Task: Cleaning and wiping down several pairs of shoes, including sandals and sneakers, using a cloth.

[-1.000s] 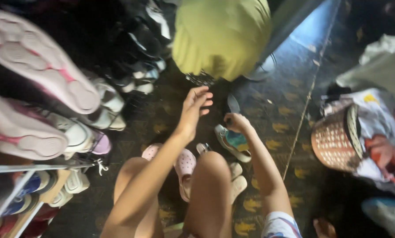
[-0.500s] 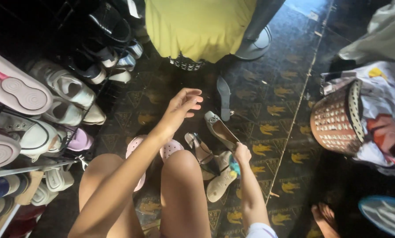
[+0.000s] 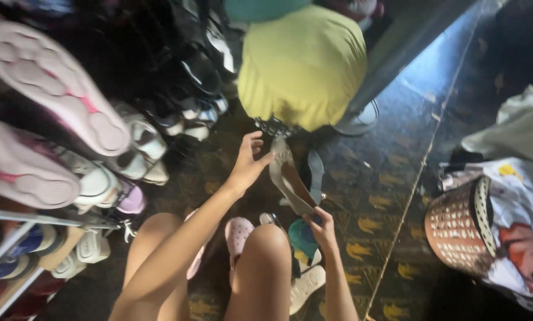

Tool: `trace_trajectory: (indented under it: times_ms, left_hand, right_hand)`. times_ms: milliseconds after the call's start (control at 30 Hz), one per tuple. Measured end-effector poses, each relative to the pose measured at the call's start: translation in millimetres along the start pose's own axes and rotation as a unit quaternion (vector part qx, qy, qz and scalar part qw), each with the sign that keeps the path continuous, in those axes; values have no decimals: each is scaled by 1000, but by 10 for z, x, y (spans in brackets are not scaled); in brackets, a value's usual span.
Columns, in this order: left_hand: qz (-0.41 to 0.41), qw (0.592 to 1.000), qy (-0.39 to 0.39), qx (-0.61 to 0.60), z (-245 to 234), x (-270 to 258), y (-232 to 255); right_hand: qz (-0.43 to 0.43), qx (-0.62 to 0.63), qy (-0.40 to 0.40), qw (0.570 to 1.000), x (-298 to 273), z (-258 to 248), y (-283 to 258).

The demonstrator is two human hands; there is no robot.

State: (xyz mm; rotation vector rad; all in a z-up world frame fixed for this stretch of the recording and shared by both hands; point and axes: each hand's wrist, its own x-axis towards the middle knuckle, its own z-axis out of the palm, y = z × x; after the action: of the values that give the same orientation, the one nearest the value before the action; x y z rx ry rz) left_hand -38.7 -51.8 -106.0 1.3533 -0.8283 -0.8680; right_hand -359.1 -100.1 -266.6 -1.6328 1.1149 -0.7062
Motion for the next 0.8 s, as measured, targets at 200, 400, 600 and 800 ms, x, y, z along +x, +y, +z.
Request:
trace_trajectory:
  times_ms: [200, 400, 600, 800]
  left_hand:
    - [44, 997, 20, -55, -581, 23, 667]
    - [99, 985, -133, -49, -822, -160, 966]
    - [145, 968, -68, -192, -911, -125, 1012]
    - [184, 969, -4, -167, -954, -182, 1175]
  right_hand:
    - [-102, 116, -90, 984, 316, 199, -1502]
    - [-155, 88, -190, 965, 634, 509, -2305]
    - [-195, 31, -188, 962, 651, 628, -3052]
    - [-351, 11, 187, 917, 599, 799, -3995]
